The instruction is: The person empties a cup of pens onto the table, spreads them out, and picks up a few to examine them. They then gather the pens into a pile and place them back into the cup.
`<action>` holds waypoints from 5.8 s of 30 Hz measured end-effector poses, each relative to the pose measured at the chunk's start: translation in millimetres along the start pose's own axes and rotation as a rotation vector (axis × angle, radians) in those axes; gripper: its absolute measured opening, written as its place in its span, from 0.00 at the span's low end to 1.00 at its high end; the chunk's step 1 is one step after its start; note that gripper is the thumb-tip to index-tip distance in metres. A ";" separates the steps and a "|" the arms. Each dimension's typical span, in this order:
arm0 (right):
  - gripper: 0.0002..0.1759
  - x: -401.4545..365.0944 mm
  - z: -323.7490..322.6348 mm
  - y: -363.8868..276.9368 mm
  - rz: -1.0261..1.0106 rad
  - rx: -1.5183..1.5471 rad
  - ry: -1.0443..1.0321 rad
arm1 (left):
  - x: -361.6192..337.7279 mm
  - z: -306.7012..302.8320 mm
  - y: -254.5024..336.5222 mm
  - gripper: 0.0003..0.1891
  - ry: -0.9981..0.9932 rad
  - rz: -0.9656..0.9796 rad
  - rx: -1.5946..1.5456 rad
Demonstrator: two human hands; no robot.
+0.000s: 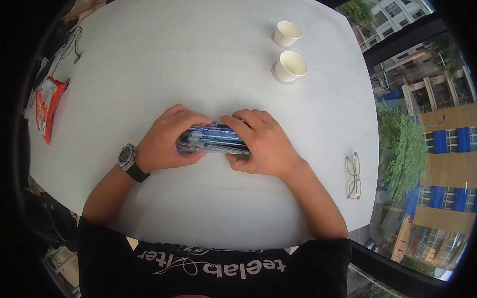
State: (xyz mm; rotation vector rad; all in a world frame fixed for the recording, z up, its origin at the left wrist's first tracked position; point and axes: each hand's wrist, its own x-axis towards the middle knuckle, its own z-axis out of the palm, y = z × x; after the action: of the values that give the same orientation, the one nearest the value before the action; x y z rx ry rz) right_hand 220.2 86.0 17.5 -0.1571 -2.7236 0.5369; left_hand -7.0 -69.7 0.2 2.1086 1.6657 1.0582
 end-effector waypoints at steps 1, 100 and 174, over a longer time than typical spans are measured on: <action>0.38 0.6 0.3 -1.5 0.004 -0.004 0.012 | 0.6 -0.2 0.5 0.33 0.000 0.000 0.000; 0.33 -1.1 0.3 -39.8 0.185 -0.038 -0.154 | 11.5 -8.1 24.7 0.31 -0.309 -0.116 0.060; 0.79 5.6 -13.6 7.4 0.065 -0.021 -0.239 | -11.8 -1.2 11.7 0.73 -0.236 -0.071 0.312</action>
State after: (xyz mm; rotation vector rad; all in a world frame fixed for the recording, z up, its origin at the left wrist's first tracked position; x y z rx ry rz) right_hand 220.2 98.5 28.2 -0.1989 -2.9660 0.5793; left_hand -0.2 -84.6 3.5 2.2338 1.8660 0.5295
